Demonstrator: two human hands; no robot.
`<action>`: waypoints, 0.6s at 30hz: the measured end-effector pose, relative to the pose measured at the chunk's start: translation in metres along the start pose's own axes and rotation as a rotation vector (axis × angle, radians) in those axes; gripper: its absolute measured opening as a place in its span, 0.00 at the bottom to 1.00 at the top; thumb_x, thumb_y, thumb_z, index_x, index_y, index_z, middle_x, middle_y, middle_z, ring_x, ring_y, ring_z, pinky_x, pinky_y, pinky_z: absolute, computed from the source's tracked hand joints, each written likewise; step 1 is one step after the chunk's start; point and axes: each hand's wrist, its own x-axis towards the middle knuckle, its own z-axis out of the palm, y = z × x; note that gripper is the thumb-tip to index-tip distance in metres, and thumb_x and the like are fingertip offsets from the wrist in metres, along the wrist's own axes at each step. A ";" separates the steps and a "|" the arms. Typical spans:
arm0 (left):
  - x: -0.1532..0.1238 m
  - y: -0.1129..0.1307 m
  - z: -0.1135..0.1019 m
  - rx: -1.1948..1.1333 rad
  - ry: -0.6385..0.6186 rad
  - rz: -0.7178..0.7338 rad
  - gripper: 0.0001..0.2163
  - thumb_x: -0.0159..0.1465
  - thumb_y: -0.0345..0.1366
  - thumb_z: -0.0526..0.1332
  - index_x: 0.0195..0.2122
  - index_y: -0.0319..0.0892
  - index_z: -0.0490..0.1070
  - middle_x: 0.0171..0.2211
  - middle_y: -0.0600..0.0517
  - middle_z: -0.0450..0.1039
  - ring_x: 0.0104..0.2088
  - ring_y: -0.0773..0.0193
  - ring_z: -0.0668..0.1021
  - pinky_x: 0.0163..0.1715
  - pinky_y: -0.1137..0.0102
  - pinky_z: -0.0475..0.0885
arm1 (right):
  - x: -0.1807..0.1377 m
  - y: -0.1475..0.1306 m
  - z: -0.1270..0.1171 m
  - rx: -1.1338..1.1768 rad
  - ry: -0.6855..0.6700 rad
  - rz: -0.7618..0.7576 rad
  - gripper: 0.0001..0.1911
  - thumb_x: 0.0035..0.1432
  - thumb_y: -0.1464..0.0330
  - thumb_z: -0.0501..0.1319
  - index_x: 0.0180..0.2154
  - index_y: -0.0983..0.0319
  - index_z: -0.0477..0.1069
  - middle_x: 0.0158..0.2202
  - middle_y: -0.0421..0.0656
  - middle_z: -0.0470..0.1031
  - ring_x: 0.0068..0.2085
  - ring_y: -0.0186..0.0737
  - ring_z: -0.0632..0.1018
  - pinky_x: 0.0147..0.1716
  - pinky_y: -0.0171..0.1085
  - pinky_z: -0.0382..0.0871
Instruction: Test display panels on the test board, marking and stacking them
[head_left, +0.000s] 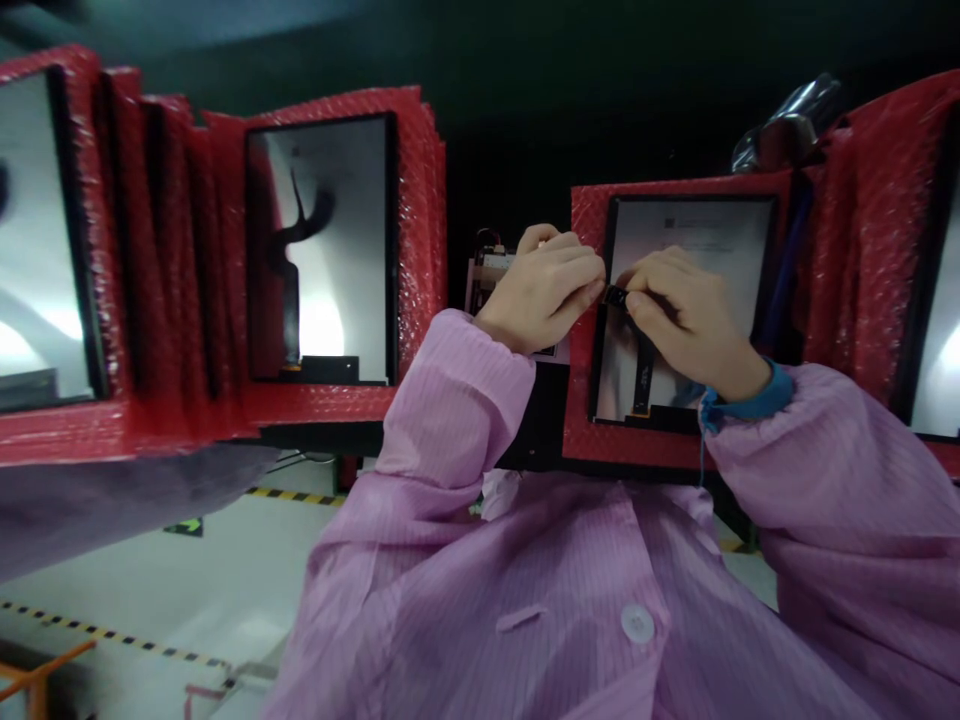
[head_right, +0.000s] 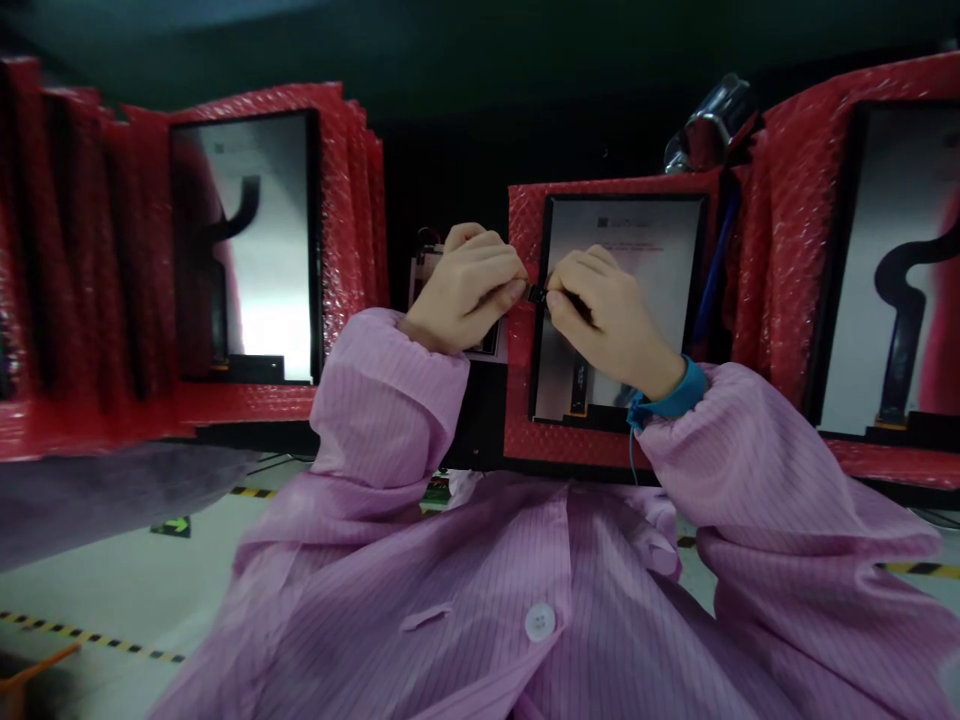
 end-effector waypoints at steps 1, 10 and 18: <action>0.000 -0.001 0.001 0.000 -0.003 -0.002 0.12 0.69 0.42 0.57 0.28 0.47 0.67 0.27 0.54 0.70 0.40 0.55 0.77 0.60 0.50 0.65 | 0.000 0.000 0.000 -0.003 -0.006 -0.001 0.12 0.67 0.64 0.48 0.31 0.59 0.63 0.36 0.45 0.74 0.40 0.43 0.74 0.49 0.47 0.67; -0.002 -0.003 0.000 0.020 -0.001 0.131 0.12 0.71 0.38 0.53 0.29 0.47 0.66 0.28 0.54 0.70 0.39 0.57 0.78 0.58 0.52 0.66 | 0.001 0.000 0.000 -0.020 -0.021 0.016 0.12 0.66 0.64 0.49 0.30 0.59 0.64 0.37 0.45 0.75 0.41 0.43 0.74 0.52 0.49 0.68; 0.001 0.005 -0.003 -0.022 -0.032 -0.017 0.12 0.69 0.38 0.57 0.27 0.47 0.66 0.27 0.55 0.71 0.40 0.56 0.78 0.60 0.49 0.65 | 0.000 0.000 -0.001 -0.023 -0.039 0.026 0.14 0.67 0.61 0.48 0.32 0.58 0.66 0.38 0.46 0.75 0.42 0.44 0.74 0.54 0.50 0.68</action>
